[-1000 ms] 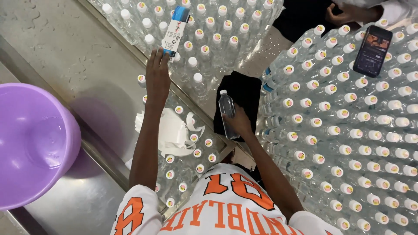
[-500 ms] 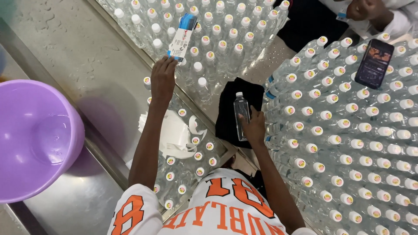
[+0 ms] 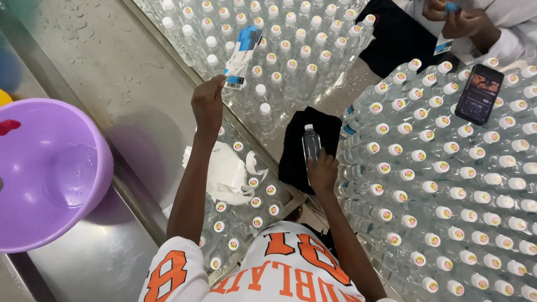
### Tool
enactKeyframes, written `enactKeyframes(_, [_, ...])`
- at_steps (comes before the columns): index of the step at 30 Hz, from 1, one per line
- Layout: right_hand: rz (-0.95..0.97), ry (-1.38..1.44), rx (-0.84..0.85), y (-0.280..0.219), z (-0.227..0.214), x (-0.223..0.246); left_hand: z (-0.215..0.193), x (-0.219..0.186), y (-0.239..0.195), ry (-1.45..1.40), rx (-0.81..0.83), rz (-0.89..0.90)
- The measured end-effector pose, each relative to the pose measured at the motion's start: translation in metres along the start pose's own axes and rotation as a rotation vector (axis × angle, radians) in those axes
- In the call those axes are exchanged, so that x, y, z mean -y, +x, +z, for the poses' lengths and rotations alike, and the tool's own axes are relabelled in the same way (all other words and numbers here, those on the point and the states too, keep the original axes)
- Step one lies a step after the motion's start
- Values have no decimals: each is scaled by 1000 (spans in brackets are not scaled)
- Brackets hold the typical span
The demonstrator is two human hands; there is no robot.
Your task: The person labels clear plastic water bottles by hand. They pick up a bottle, apply a white label to its side, and place it back among many other bottles on a metal table. The person also gathers and discards used labels and adjusts the arrangement of the bottles.
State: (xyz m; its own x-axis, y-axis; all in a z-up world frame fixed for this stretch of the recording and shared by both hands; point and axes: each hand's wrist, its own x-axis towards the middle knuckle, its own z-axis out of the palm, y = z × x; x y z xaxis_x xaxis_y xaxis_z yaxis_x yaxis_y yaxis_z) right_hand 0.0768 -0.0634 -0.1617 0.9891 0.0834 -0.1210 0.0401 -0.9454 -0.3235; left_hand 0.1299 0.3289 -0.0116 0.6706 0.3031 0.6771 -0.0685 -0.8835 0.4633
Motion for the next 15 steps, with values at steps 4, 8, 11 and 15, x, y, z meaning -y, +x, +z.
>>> enactKeyframes(4, [-18,99,-8,-1,-9,-4,-27,-44,5,-188,-92,-203])
enactKeyframes(8, [-193,164,-117,-14,-46,14,-48,-93,5,-637,-127,-474])
enactKeyframes(11, [-413,343,-355,-26,-104,49,-58,-127,-6,-843,-88,-567])
enactKeyframes(15, [-779,447,-744,-33,-197,91,-62,-177,-34,-989,31,-633])
